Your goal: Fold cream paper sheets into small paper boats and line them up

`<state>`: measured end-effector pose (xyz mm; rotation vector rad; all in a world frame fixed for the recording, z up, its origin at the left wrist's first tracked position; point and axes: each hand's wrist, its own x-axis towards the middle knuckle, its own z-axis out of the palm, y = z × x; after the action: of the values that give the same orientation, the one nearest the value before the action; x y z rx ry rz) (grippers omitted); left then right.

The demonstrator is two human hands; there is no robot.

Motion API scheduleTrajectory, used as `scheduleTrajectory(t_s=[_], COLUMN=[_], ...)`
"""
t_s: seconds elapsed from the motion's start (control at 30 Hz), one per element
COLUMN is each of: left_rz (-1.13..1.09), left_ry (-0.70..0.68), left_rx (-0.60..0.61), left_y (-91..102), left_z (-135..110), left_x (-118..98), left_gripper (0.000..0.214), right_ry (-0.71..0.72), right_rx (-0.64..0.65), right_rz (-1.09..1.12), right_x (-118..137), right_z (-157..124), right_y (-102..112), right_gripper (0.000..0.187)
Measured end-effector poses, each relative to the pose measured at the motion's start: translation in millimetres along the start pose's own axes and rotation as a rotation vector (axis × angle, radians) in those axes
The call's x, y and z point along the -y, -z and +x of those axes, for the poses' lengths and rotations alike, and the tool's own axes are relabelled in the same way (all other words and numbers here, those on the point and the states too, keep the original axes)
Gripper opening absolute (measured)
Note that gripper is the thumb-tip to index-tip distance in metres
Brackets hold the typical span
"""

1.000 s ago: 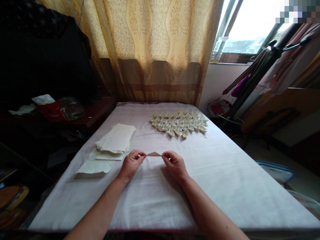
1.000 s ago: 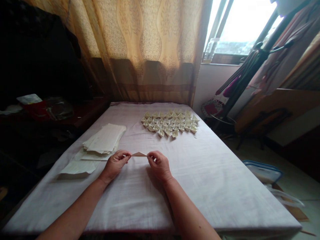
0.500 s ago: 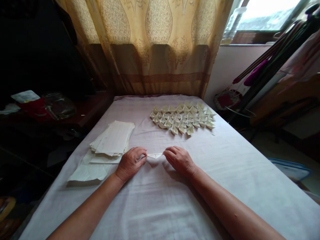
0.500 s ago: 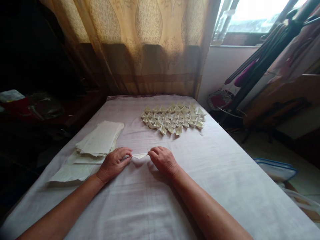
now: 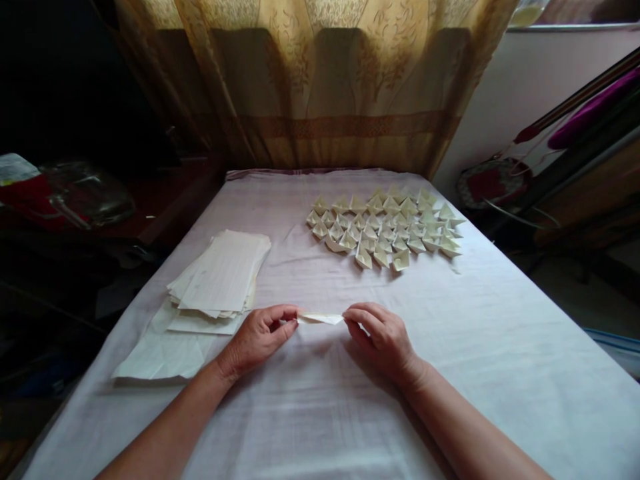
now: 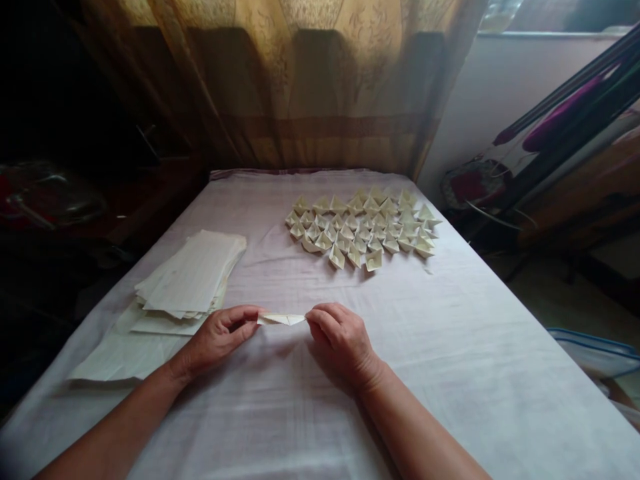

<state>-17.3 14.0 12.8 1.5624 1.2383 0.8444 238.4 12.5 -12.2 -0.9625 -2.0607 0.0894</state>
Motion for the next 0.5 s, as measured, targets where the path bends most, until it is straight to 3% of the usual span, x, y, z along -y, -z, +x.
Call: scheduleTrajectory(t_s=[0.17,0.37,0.5], left_rz=[-0.014,-0.078,-0.093], left_ry=[0.037,0.162,0.172], left_rx=[0.018,-0.056,-0.068], left_y=[-1.5,-9.8,-11.2], left_z=[0,4,3], left_x=[-3,-4,-1], left_gripper=[0.027,0.028,0.024], right_ry=[-0.062,-0.201,-0.282], right_rx=[0.044,0.149,0.200], right_rz=[0.064,0.142,0.188], right_x=[2,5,8], right_z=[1,1,3], right_y=[-1,-3,-3], right_gripper=[0.017,0.014,0.013])
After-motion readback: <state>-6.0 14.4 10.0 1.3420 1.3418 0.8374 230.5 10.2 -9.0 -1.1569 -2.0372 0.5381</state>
